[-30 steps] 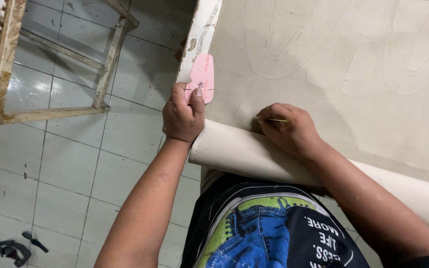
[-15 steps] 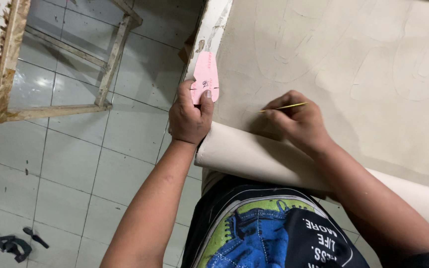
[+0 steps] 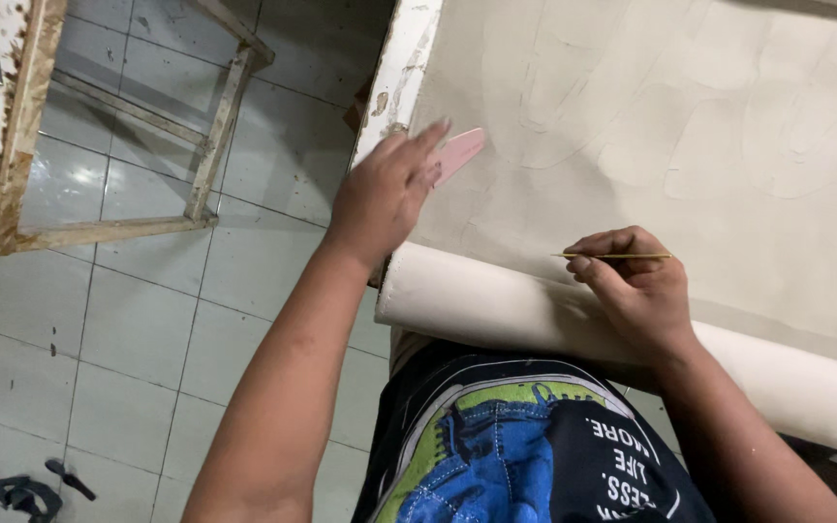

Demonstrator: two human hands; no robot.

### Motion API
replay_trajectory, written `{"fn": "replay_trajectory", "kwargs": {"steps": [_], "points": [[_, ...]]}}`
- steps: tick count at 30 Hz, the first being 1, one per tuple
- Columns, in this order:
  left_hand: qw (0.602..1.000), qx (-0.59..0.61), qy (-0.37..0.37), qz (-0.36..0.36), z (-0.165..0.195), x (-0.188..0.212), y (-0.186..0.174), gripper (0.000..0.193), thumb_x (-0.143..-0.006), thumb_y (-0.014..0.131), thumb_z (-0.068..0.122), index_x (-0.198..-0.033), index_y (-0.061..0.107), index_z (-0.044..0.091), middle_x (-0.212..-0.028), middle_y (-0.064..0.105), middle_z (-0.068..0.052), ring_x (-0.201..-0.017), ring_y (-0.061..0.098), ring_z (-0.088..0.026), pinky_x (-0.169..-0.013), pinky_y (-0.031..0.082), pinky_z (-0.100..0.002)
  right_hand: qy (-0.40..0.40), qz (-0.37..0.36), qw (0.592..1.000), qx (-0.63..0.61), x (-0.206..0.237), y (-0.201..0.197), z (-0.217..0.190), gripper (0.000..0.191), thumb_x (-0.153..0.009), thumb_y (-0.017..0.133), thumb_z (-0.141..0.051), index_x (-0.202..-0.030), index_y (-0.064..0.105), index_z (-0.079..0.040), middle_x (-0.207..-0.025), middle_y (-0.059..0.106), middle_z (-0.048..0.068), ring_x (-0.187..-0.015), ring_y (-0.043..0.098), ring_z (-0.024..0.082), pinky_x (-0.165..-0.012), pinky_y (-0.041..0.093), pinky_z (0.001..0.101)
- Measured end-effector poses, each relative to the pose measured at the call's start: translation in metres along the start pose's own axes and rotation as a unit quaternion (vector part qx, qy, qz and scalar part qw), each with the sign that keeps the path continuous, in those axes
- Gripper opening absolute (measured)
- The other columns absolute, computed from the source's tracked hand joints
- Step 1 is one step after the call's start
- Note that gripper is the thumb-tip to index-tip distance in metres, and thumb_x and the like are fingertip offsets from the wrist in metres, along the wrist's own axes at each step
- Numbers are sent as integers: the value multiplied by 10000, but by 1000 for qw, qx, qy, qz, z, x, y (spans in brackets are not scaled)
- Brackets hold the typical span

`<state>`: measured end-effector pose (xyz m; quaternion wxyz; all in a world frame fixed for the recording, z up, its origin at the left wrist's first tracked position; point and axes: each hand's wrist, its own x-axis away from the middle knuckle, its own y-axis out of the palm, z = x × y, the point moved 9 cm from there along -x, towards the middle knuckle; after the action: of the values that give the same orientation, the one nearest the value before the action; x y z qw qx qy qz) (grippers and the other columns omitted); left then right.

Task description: The person places pink paper pattern templates on a large sheet of leather-like material and traces around each template with a marking pen, repositioning the templates to mark multiple outlines on the sheet.

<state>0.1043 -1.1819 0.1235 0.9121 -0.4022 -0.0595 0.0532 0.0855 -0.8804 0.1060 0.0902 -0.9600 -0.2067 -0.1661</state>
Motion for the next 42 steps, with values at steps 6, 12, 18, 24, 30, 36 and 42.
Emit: {"fn": "replay_trajectory", "kwargs": {"steps": [6, 12, 18, 24, 30, 36, 42], "points": [[979, -171, -7, 108, 14, -27, -19, 683, -917, 718, 350, -1536, 463, 214, -1408, 496, -83, -1315, 456, -330, -1092, 441, -458, -64, -7, 998, -8, 6, 9, -24, 142, -966, 667, 13, -1097, 625, 49, -1057, 728, 148, -948, 713, 161, -843, 600, 289], [907, 420, 29, 5, 78, 11, 1, 856, -1022, 361, 780, -1656, 186, 232, -1763, 120, -154, -1617, 183, -363, -1348, 179, -519, -63, 14, 994, -87, 18, 14, -62, 105, -950, 650, 50, -1037, 596, 23, -1058, 729, 165, -934, 745, 199, -805, 640, 317], [614, 767, -65, -176, 139, 36, 36, 1184, -783, 248, 967, -1698, -64, 284, -1798, -147, -145, -1653, -112, -413, -1258, -66, -647, -292, -34, 955, 45, 55, 32, -135, 205, -919, 683, 111, -1020, 553, -11, -1068, 710, 177, -977, 731, 221, -838, 599, 309], [178, 957, -28, -229, 160, 46, 26, 1164, -829, 217, 1006, -1693, -8, 259, -1766, -29, -128, -1634, -28, -347, -1200, 182, -556, -330, -6, 929, 166, 51, 47, -158, 216, -882, 742, 99, -984, 595, -22, -1038, 728, 153, -941, 754, 219, -783, 608, 313], [523, 827, -72, -195, 145, 48, 38, 1206, -784, 334, 978, -1715, -34, 307, -1811, -165, -86, -1669, -169, -321, -1300, 123, -478, -371, -4, 902, 221, 54, 56, -168, 244, -840, 765, 86, -965, 598, -40, -985, 736, 121, -894, 757, 228, -746, 590, 312], [473, 860, -85, -173, 144, 42, 31, 1183, -795, 317, 970, -1704, -60, 314, -1787, -168, -97, -1645, -184, -356, -1276, -13, -631, -329, -35, 928, 169, 55, 51, -153, 215, -842, 717, 94, -950, 568, -17, -949, 727, 146, -889, 753, 215, -762, 593, 302], [429, 885, -105, -149, 136, 44, 32, 1161, -802, 308, 959, -1699, -50, 316, -1773, -107, -106, -1632, -129, -381, -1246, -49, -677, -217, -60, 973, -48, 50, 36, -118, 170, -936, 648, 83, -1025, 534, -6, -1009, 689, 144, -964, 702, 174, -859, 589, 296]]}}
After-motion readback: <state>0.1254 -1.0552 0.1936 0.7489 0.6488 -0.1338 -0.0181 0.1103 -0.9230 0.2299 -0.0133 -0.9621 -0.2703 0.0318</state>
